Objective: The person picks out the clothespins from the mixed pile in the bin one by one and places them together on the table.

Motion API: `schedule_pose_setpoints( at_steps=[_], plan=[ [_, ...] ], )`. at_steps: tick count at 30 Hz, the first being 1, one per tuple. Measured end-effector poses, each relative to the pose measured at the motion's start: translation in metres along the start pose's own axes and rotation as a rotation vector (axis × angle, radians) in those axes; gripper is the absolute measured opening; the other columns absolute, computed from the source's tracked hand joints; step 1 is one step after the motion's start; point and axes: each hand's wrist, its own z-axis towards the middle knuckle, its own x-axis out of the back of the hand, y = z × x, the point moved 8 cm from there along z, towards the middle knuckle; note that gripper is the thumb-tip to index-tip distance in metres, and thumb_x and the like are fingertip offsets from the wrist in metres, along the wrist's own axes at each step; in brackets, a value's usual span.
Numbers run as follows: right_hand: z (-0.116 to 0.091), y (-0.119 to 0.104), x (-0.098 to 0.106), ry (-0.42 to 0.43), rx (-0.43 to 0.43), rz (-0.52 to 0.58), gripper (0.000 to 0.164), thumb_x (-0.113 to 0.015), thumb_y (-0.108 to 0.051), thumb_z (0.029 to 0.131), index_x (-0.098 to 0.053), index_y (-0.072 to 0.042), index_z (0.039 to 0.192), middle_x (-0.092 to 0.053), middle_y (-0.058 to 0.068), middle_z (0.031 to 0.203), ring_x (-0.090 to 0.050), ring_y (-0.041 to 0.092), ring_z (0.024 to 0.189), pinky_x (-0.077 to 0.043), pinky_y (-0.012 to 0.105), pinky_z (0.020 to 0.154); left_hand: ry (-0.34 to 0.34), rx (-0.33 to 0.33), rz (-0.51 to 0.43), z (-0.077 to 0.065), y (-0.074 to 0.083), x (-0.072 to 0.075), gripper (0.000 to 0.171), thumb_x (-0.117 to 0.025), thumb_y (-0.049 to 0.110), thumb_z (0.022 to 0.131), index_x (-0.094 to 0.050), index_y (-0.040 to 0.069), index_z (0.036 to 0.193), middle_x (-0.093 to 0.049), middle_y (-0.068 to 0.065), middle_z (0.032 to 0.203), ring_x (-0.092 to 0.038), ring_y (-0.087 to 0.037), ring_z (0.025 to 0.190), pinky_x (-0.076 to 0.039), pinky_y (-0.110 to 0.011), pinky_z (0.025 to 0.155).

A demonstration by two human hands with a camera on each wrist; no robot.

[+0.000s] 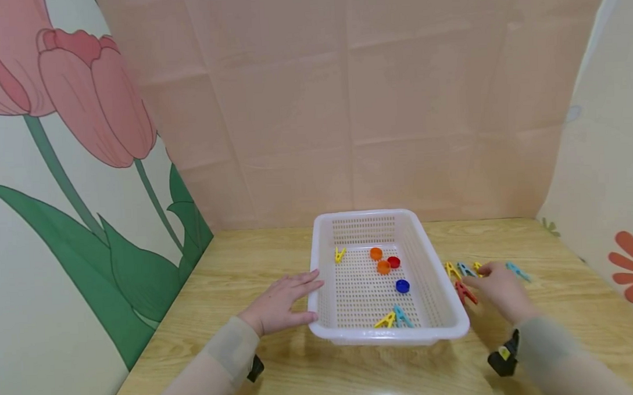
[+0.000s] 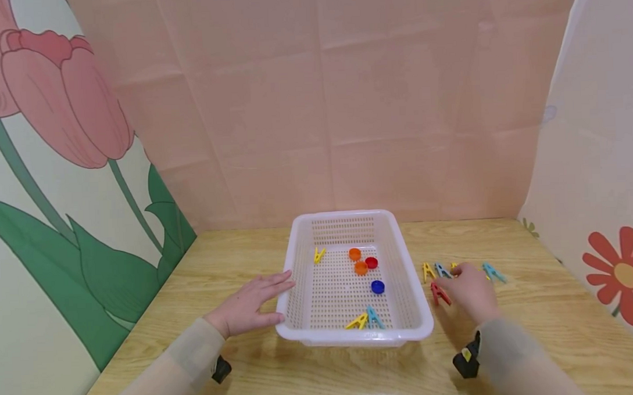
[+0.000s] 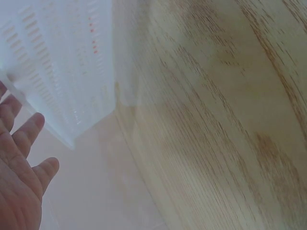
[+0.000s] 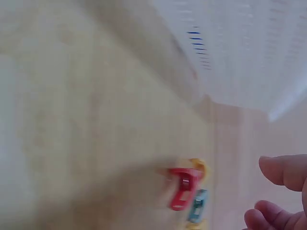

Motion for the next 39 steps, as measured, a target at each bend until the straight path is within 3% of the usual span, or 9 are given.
schedule_pose_setpoints(
  at_steps=[3, 7, 20, 30, 39],
  plan=[
    [0.000, -0.011, 0.006, 0.037, -0.016, -0.023, 0.088, -0.060, -0.056, 0.088, -0.038, 0.019, 0.128, -0.045, 0.040, 0.122, -0.051, 0.051, 0.101, -0.051, 0.051, 0.070, -0.003, 0.006, -0.002, 0.001, 0.000, 0.000, 0.071, -0.052, 0.059, 0.090, -0.033, 0.028, 0.151, -0.016, 0.011, 0.158, -0.021, -0.017, 0.144, -0.012, -0.049, 0.116],
    [-0.004, -0.029, 0.019, 0.060, -0.010, -0.035, 0.090, -0.053, -0.061, 0.089, -0.037, 0.017, 0.132, -0.043, 0.039, 0.127, -0.050, 0.050, 0.106, -0.050, 0.052, 0.073, -0.007, 0.013, -0.001, 0.001, -0.001, -0.001, 0.071, -0.052, 0.059, 0.090, -0.032, 0.029, 0.151, -0.015, 0.012, 0.158, -0.021, -0.017, 0.144, -0.012, -0.049, 0.116],
    [-0.005, -0.096, 0.048, 0.081, 0.076, 0.062, 0.091, -0.049, -0.066, 0.089, -0.033, 0.009, 0.139, -0.039, 0.033, 0.134, -0.043, 0.048, 0.114, -0.045, 0.057, 0.083, -0.003, 0.006, -0.005, 0.003, -0.001, -0.001, 0.070, -0.053, 0.056, 0.091, -0.033, 0.028, 0.151, -0.016, 0.011, 0.158, -0.021, -0.017, 0.144, -0.012, -0.050, 0.116],
    [0.004, -0.148, 0.036, 0.084, 0.118, 0.152, 0.081, -0.053, -0.064, 0.088, -0.040, 0.000, 0.137, -0.043, 0.025, 0.134, -0.041, 0.044, 0.121, -0.038, 0.063, 0.096, 0.002, -0.005, -0.005, 0.002, -0.001, -0.001, 0.071, -0.052, 0.059, 0.090, -0.034, 0.026, 0.150, -0.018, 0.009, 0.158, -0.022, -0.018, 0.144, -0.015, -0.052, 0.116],
    [0.018, -0.189, 0.012, 0.076, 0.205, 0.194, 0.059, -0.059, -0.044, 0.094, -0.047, 0.000, 0.131, -0.050, 0.021, 0.125, -0.047, 0.037, 0.112, -0.042, 0.054, 0.099, 0.008, -0.002, -0.013, 0.001, 0.000, 0.000, 0.070, -0.052, 0.059, 0.090, -0.034, 0.027, 0.150, -0.018, 0.010, 0.158, -0.023, -0.018, 0.144, -0.014, -0.052, 0.116]
  ],
)
